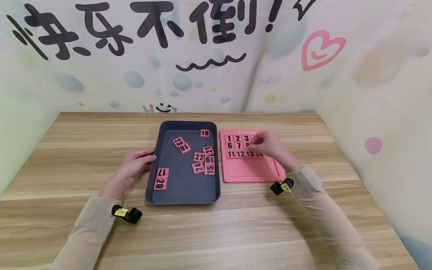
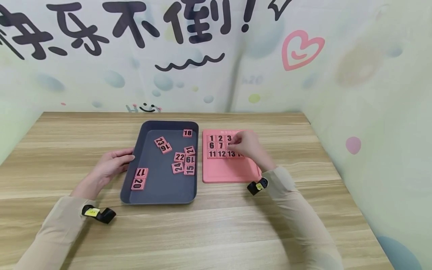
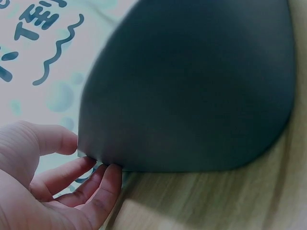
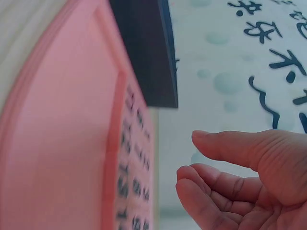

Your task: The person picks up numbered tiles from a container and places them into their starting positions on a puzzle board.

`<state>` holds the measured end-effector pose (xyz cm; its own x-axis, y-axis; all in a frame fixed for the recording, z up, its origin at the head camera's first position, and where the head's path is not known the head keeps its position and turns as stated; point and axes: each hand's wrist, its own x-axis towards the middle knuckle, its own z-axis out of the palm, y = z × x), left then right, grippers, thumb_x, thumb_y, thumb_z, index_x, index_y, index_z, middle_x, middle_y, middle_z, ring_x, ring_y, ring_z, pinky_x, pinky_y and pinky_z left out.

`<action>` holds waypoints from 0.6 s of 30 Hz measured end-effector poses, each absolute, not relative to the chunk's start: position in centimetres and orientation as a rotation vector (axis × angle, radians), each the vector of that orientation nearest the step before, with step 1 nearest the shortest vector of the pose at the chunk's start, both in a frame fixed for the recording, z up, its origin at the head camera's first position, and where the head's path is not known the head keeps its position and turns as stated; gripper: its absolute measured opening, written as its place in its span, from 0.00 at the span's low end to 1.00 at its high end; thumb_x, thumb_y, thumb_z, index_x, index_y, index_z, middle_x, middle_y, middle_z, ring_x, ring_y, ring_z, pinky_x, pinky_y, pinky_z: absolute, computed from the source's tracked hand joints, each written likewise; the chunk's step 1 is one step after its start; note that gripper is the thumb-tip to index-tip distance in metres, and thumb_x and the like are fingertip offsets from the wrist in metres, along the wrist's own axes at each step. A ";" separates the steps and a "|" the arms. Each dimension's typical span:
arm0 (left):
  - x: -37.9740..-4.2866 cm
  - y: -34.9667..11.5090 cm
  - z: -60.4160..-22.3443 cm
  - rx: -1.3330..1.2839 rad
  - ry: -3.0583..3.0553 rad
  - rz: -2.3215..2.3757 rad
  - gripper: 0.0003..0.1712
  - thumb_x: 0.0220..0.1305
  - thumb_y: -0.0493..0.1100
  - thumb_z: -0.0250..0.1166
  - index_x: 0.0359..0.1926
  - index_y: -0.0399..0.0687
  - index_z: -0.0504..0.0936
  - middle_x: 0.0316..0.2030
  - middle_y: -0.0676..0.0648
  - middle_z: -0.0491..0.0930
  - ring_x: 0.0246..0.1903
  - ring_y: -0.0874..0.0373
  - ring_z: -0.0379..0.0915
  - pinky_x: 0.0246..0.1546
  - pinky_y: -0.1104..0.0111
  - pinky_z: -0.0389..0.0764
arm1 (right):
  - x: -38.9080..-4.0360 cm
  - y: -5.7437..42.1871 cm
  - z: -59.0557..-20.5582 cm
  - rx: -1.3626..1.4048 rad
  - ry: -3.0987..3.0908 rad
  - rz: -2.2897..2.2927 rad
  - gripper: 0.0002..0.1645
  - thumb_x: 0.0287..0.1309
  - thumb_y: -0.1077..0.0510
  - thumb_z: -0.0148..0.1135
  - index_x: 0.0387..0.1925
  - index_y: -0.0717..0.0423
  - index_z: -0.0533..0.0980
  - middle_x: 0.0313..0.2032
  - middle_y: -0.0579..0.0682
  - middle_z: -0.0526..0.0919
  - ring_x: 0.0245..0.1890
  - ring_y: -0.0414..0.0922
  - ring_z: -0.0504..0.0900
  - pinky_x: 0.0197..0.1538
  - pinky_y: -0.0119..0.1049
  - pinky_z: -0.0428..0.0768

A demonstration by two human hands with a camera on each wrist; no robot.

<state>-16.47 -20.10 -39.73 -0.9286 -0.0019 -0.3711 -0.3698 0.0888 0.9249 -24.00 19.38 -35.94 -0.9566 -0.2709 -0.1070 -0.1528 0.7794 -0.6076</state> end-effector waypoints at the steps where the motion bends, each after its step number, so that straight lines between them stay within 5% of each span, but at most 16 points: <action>1: -16.5 -20.1 -39.7 -0.372 2.095 1.916 0.30 0.66 0.37 0.56 0.67 0.35 0.61 0.66 0.34 0.59 0.36 0.74 0.74 0.38 0.78 0.77 | -24.0 18.9 -35.8 -0.342 2.785 -0.932 0.10 0.49 0.58 0.69 0.30 0.62 0.80 0.28 0.52 0.82 0.27 0.44 0.78 0.32 0.33 0.77; 18: -16.5 -20.3 -39.8 -0.375 2.097 1.920 0.30 0.66 0.37 0.56 0.67 0.35 0.61 0.66 0.35 0.59 0.36 0.74 0.74 0.38 0.78 0.77 | -24.3 11.8 -35.1 -0.489 2.723 -1.037 0.11 0.49 0.60 0.71 0.33 0.62 0.80 0.30 0.53 0.82 0.29 0.44 0.78 0.33 0.32 0.78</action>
<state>-16.50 -20.26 -39.78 -0.9291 -0.0067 -0.3698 -0.3689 0.0863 0.9254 -24.33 11.78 -35.14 -0.9282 -0.3678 -0.0558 -0.2374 0.7013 -0.6722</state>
